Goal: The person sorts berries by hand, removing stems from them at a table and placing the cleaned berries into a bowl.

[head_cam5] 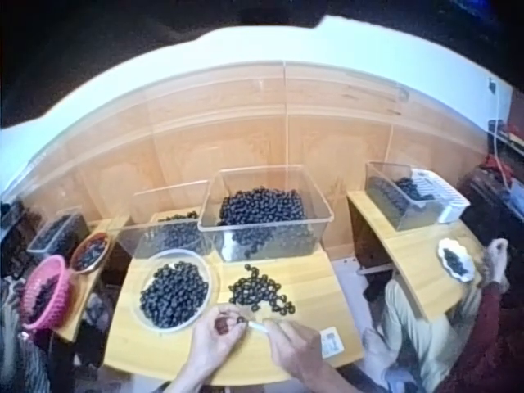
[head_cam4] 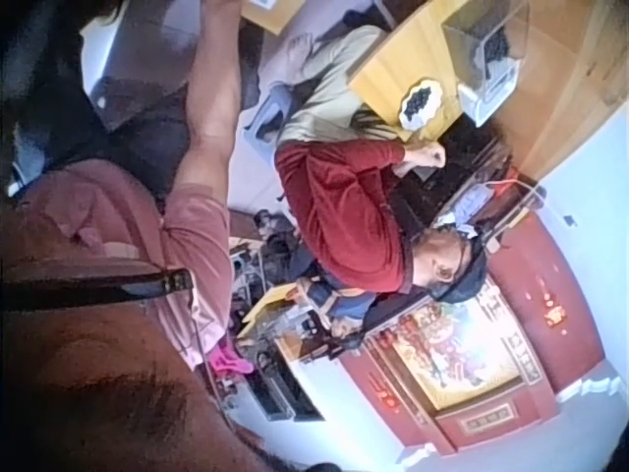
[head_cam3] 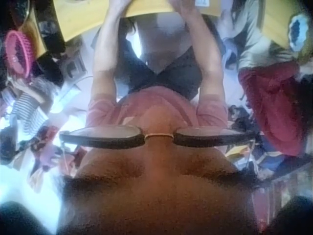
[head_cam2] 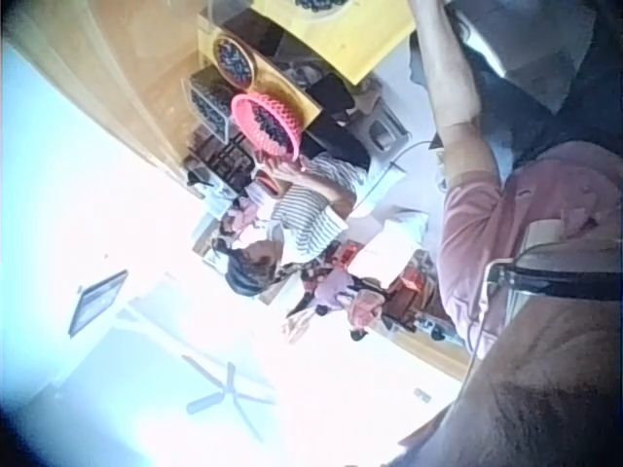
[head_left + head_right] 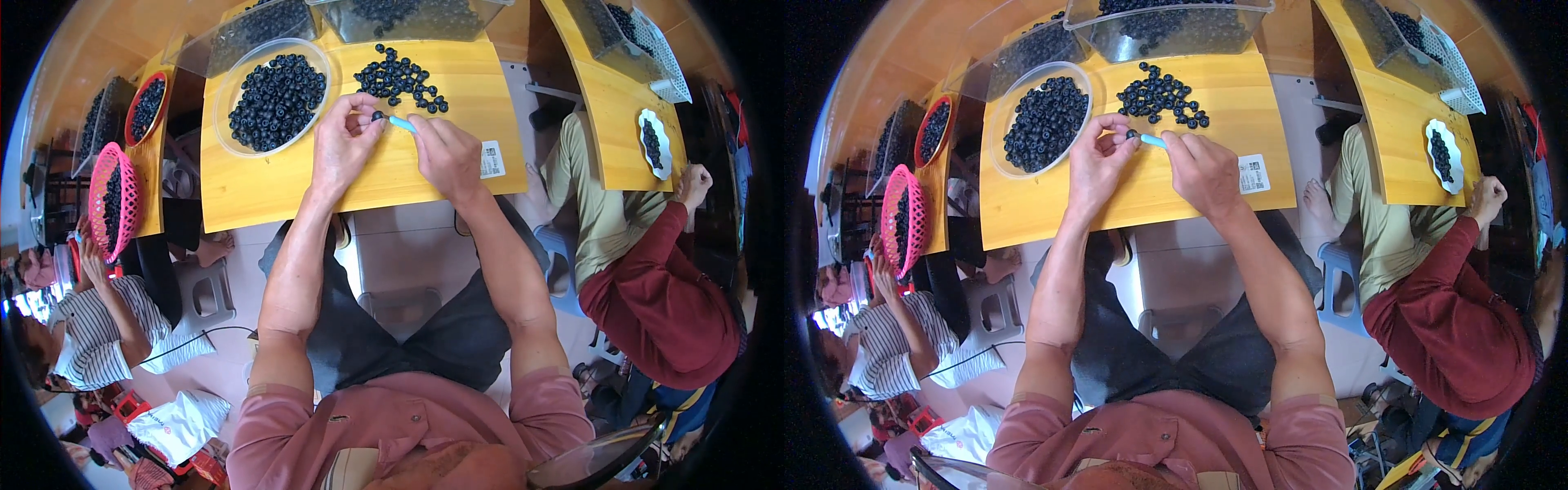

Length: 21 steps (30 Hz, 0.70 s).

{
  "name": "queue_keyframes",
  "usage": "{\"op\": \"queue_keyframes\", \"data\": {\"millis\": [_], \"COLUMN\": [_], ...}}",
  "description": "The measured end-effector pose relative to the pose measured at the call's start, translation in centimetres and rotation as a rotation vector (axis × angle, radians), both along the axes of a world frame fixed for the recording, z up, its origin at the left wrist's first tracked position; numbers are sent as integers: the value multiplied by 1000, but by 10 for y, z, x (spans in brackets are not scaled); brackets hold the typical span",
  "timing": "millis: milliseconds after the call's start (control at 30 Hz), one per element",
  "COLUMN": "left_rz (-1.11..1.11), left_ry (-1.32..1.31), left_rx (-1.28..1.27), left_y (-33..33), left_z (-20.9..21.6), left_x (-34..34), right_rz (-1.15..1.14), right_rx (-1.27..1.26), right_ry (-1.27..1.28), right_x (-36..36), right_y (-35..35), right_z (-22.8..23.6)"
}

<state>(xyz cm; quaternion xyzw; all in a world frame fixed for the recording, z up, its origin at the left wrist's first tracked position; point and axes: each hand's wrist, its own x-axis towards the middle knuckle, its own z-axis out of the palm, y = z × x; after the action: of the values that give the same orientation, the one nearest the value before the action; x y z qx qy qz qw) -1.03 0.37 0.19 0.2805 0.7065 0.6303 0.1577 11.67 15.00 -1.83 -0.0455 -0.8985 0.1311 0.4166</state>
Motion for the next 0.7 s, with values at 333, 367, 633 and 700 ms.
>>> {"op": "queue_keyframes", "data": {"millis": [333, 367, 633, 700], "left_rz": [-34, -34, -38, -38], "left_ry": [70, 71, 56, 55], "left_rx": [-4, -5, 9, 13], "left_y": [2, 3, 2, 2], "left_z": [0, 1, 0, 0], "left_x": [1, 3, 3, 2], "right_rz": [-18, -22, -15, -18], "right_rx": [41, 41, 55, 56], "right_ry": [-29, -28, -47, -55], "right_x": [1, 1, 2, 2], "right_y": [-1, -1, -1, -1], "right_z": [3, 3, 2, 3]}}
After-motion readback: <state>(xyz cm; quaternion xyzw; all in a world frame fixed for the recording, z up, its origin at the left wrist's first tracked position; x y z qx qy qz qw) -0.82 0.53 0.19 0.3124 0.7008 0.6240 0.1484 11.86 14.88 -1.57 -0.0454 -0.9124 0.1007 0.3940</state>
